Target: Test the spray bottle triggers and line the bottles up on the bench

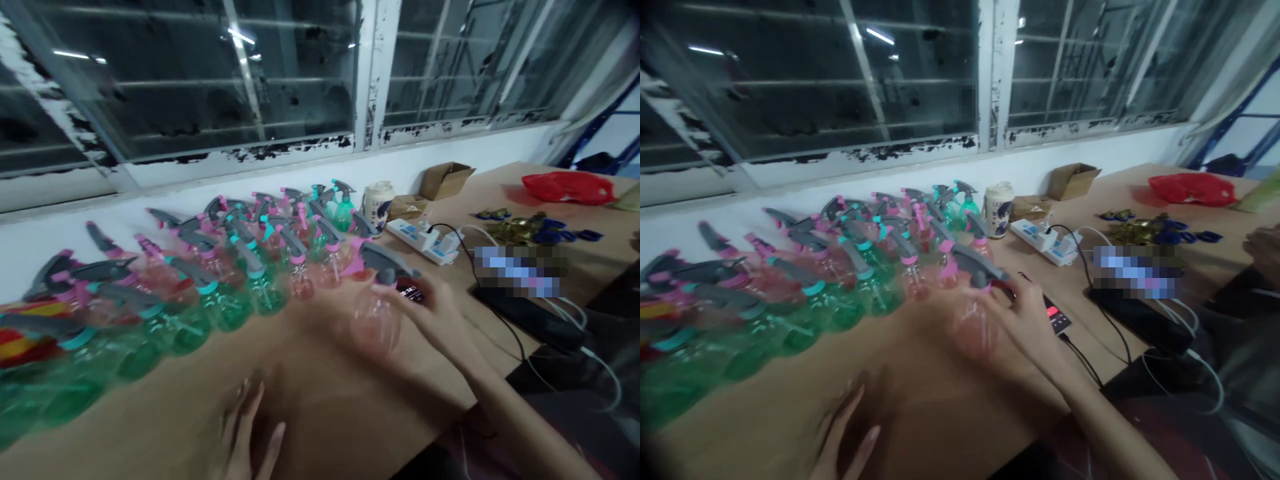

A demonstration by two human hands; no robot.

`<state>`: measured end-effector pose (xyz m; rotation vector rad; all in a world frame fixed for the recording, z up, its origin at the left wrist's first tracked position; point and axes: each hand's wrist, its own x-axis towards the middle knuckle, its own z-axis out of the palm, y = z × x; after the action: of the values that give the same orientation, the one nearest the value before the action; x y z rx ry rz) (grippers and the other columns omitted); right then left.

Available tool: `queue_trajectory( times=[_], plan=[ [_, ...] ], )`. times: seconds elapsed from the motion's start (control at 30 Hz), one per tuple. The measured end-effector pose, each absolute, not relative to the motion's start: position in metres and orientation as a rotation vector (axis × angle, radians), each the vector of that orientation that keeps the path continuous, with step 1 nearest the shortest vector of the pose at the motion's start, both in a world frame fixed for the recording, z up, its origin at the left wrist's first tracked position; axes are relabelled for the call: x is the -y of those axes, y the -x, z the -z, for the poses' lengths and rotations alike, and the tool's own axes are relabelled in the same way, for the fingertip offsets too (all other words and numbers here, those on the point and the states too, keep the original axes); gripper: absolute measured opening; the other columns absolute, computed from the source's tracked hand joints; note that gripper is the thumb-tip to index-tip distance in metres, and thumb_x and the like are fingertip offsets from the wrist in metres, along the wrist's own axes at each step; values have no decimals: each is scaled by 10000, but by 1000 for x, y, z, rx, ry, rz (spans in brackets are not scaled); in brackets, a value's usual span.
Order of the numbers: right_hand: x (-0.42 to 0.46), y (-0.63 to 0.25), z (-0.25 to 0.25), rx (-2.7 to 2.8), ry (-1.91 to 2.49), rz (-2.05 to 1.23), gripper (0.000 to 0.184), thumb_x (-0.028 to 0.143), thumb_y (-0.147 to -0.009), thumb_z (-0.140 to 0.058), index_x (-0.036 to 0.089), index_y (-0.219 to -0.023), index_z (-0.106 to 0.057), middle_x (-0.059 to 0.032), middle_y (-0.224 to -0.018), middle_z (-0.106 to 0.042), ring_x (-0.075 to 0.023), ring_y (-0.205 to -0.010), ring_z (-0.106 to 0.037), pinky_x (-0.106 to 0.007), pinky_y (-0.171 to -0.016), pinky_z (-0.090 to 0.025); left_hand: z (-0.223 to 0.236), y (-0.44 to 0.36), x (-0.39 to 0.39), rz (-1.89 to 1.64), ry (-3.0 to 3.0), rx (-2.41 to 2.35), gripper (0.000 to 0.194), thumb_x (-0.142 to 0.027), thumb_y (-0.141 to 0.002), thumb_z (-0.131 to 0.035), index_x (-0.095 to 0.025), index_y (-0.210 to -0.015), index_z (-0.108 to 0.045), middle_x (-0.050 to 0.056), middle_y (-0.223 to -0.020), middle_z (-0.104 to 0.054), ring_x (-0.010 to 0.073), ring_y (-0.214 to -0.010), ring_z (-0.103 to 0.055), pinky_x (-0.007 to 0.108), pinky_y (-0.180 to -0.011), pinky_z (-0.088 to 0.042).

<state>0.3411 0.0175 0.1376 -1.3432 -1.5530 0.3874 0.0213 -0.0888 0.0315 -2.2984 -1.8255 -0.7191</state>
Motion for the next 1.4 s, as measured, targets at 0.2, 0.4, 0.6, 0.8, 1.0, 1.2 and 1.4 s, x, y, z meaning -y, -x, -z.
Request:
queue_trajectory(
  times=[0.2,0.4,0.6,0.8,1.0,1.2,1.4],
  plan=[
    [9,-264,-136,1929,960,-802,130,319,-760,-721,240,-851,-675,27,-830,-715,-183,-799,-664,-289,-749,-492,-54,-34,117,842,2273,2161,695,-420,-887,-539,-446,-1470,-161,-40,-1455,-414,308,-1323,-395,525,-1044,-378],
    [34,-212,-112,1937,961,-891,221,396,-750,-725,236,-890,-663,4,-892,-714,-199,-826,-665,-310,-755,-490,-51,-34,137,1409,2375,2422,829,-402,-857,-634,-286,-1490,-112,94,-1515,-288,302,-1371,-302,524,-1082,-309],
    [51,-193,-108,1969,1012,-958,239,392,-742,-726,253,-919,-646,-2,-843,-702,-208,-728,-663,-321,-662,-498,-46,-36,138,1601,2392,2404,923,-335,-797,-735,-301,-1484,-120,111,-1477,-328,304,-1350,-331,506,-1072,-325],
    [43,-190,-110,1925,845,-1098,420,303,-703,-763,276,-1079,-579,-21,-1005,-677,-224,-905,-648,-350,-798,-511,-47,-41,129,1642,2436,2321,904,-269,-793,-729,-298,-1483,-146,114,-1369,-438,305,-1256,-442,506,-1015,-389],
    [33,-193,-119,2004,626,-1232,555,228,-704,-750,318,-1215,-551,-33,-1197,-651,-258,-1085,-619,-386,-893,-502,-54,-44,126,1440,2671,2189,886,-288,-770,-741,-271,-1469,-197,120,-1434,-405,327,-1300,-395,544,-1042,-345],
    [40,-188,-112,1813,736,-1213,316,248,-810,-656,306,-1114,-592,-19,-1122,-693,-235,-1024,-658,-374,-847,-527,-43,-38,127,1156,2635,2187,938,-398,-771,-731,-260,-1485,-138,141,-1483,-337,349,-1361,-307,555,-1047,-339],
    [37,-198,-109,1803,842,-1021,198,267,-824,-635,263,-1022,-645,-31,-1004,-701,-228,-937,-664,-383,-867,-502,-25,-18,129,831,2425,2090,701,-372,-849,-643,-179,-1426,-295,164,-1526,-246,321,-1406,-202,546,-1105,-224]
  ],
)
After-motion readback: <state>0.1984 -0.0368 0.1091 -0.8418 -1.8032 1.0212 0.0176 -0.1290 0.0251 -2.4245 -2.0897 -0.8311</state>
